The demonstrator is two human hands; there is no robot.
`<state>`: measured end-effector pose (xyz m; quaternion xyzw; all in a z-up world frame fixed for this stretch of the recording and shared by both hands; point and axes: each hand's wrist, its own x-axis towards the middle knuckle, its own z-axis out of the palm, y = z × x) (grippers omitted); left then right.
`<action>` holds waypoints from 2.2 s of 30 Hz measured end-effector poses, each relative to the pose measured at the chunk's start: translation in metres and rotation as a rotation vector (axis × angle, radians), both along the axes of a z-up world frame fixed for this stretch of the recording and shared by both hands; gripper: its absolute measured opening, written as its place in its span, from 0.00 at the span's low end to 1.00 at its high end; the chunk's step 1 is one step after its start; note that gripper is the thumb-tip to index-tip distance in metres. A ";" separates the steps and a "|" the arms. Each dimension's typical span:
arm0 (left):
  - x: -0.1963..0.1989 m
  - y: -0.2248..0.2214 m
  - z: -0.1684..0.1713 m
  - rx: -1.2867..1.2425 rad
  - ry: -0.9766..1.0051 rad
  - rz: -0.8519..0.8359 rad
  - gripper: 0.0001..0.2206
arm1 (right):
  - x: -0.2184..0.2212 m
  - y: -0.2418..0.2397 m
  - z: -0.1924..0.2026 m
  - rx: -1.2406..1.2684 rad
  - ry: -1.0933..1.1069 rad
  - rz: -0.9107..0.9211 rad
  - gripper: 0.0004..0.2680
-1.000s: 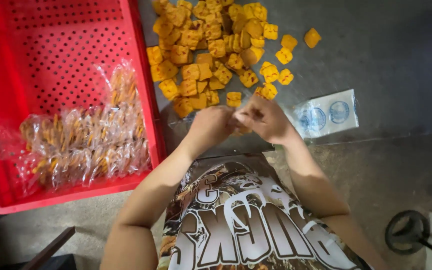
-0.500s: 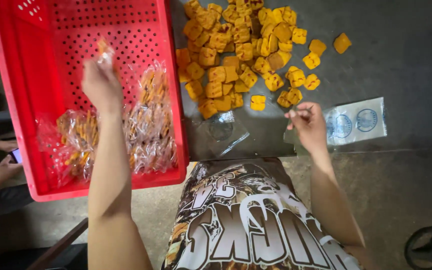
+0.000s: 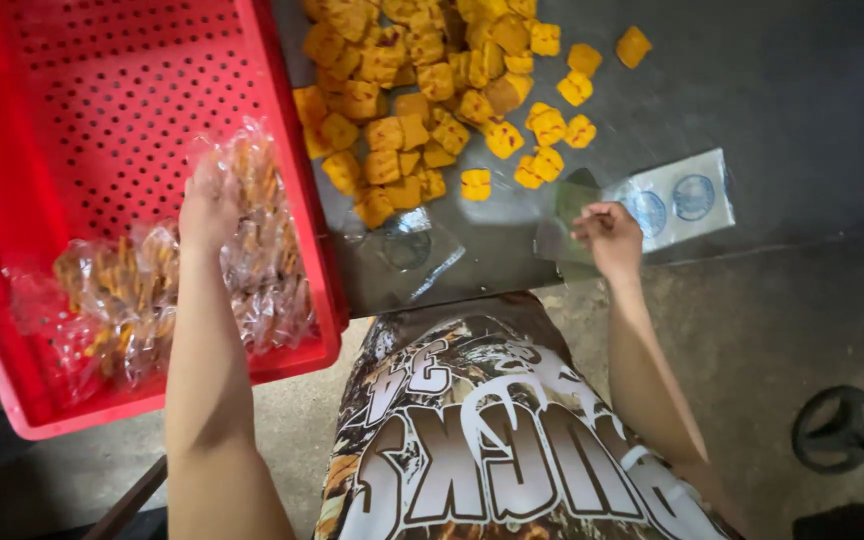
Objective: The person packs biscuits into plastic bags by hand and places the filled bags into a basket.
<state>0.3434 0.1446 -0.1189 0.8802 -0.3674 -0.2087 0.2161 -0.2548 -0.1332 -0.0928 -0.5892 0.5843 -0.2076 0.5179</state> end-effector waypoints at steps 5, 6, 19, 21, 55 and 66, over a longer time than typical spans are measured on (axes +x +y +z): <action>-0.015 -0.010 0.018 -0.206 0.040 -0.014 0.35 | -0.001 0.000 -0.041 0.016 0.085 0.060 0.05; -0.017 -0.014 0.030 -0.315 0.119 -0.011 0.38 | -0.001 0.001 -0.042 -0.088 0.303 0.103 0.04; -0.250 -0.097 0.173 -0.936 0.340 -0.015 0.18 | 0.020 0.016 -0.076 -0.735 0.603 0.172 0.08; -0.270 -0.102 0.168 -0.723 0.348 -0.144 0.20 | 0.022 0.009 -0.075 -0.693 0.559 0.175 0.09; -0.330 -0.103 -0.068 -0.060 0.424 -0.143 0.13 | 0.111 0.070 -0.047 -0.460 0.276 0.396 0.11; -0.300 -0.084 0.070 -0.034 0.651 -0.061 0.14 | 0.108 0.062 -0.042 -0.402 0.564 0.446 0.18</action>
